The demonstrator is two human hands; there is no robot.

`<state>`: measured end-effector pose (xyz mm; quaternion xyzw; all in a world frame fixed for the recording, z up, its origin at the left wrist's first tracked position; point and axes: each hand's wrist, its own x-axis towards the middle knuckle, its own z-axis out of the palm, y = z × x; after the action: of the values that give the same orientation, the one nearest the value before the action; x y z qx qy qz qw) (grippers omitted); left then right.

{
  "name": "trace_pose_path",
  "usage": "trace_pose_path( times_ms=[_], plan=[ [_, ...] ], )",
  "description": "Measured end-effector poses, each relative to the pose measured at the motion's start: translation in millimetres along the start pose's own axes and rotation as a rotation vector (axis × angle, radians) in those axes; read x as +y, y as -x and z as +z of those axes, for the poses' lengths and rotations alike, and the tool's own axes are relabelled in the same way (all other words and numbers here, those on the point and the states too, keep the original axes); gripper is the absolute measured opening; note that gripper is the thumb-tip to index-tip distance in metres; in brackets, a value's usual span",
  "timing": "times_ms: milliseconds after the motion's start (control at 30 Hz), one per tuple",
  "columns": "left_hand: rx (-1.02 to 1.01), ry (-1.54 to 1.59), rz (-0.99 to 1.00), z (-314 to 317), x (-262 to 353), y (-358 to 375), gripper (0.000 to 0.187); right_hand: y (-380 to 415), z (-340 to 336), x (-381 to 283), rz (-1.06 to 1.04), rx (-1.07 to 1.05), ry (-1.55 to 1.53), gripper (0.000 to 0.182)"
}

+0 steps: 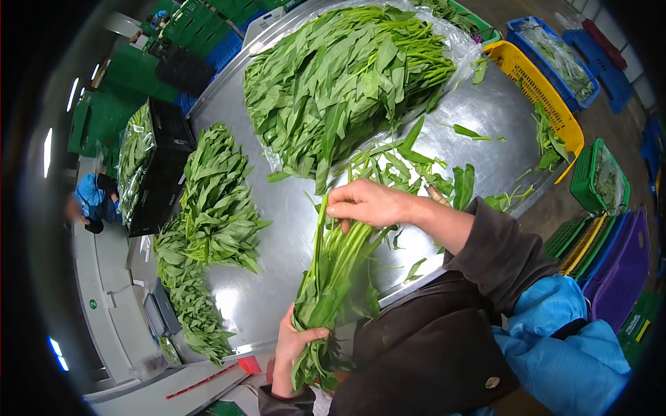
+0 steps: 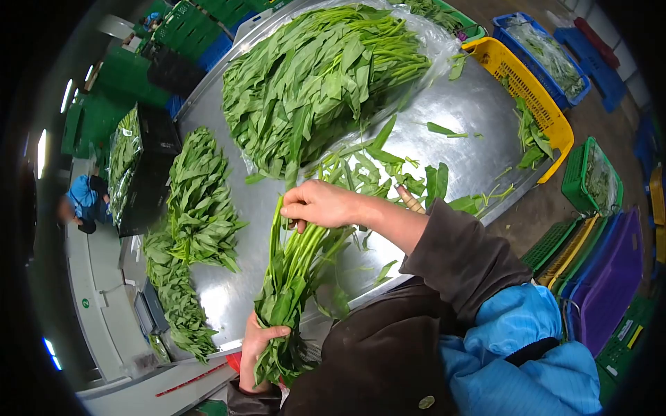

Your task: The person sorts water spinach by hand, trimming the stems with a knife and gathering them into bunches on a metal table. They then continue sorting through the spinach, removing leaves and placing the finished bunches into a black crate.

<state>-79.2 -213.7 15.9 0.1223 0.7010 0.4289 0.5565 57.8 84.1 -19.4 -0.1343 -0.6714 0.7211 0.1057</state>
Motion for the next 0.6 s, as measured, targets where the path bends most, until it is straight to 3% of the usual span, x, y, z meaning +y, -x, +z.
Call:
trace_pose_path(
  times_ms=[67, 133, 267, 467, 533, 567, 600],
  plan=[
    [0.002, -0.004, -0.030, 2, 1, 0, 0.073, -1, 5, 3, 0.018, 0.021, -0.021, 0.030],
    [-0.003, 0.000, -0.034, 4, -1, -1, 0.075, -3, 11, 1, 0.091, 0.188, 0.026, 0.032],
    [-0.015, 0.013, -0.038, 9, 1, -4, 0.077, -2, 16, 10, 0.000, 0.403, 0.086, 0.034],
    [-0.049, 0.024, -0.016, 18, 11, -6, 0.079, 12, 9, 9, 0.109, 0.500, -0.176, 0.032],
    [-0.062, 0.024, -0.008, 23, 15, -8, 0.079, 21, 4, 4, 0.059, 0.523, 0.076, 0.029],
    [-0.076, 0.013, -0.011, 26, 18, -7, 0.079, 26, 1, 0, -0.037, 0.565, 0.403, 0.025],
    [-0.091, 0.003, -0.014, 29, 19, -8, 0.079, 26, -3, 4, -0.031, 0.567, 0.405, 0.025]
  ],
)
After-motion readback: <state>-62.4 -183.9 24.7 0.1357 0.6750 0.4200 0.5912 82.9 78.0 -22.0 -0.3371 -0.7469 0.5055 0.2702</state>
